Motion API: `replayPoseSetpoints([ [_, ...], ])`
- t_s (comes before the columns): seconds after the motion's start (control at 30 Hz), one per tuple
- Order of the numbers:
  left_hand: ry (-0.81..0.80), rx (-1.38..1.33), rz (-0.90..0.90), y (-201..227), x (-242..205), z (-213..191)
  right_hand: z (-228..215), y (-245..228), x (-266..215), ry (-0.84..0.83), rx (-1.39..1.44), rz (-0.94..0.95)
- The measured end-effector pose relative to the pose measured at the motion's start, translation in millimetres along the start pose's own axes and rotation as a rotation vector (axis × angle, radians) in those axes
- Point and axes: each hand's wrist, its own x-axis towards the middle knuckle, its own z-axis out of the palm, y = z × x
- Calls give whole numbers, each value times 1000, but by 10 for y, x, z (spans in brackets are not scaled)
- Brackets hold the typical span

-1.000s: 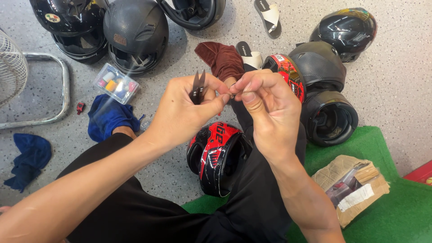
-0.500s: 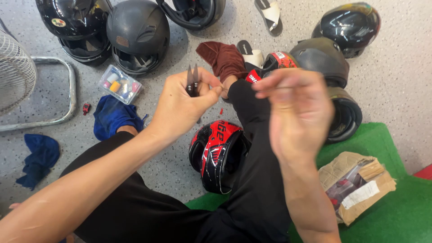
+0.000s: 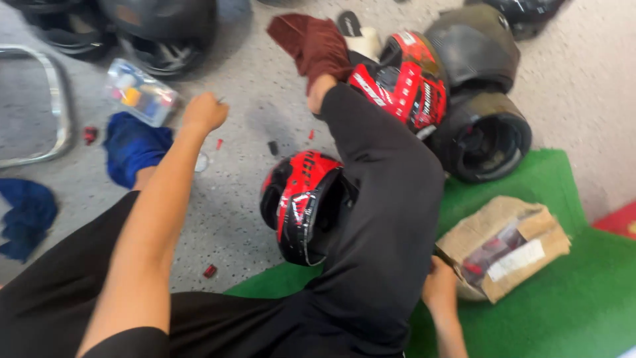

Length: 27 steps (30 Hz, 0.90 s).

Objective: Repairing the strap or padding of a motorcycle helmet using a needle and thread.

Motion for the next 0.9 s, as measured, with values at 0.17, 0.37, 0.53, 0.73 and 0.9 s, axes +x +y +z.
replayPoseSetpoints([
  [0.17,58,-173,-103,-453,-569,831,182,93,-146,58,-9,64],
  [0.37,-114,-379,-297,-656,-939,1222,189,-288,-268,47,312,213],
  [0.53,-174,-784,-310,-691,-1021,1106,352,-39,-156,-68,616,135],
  [0.73,-156,-405,-103,-1016,-1040,1048,263,-254,-149,-156,766,137],
  [0.9,85,-91,-270,-1092,-1176,684,0,-801,8,124,734,20],
])
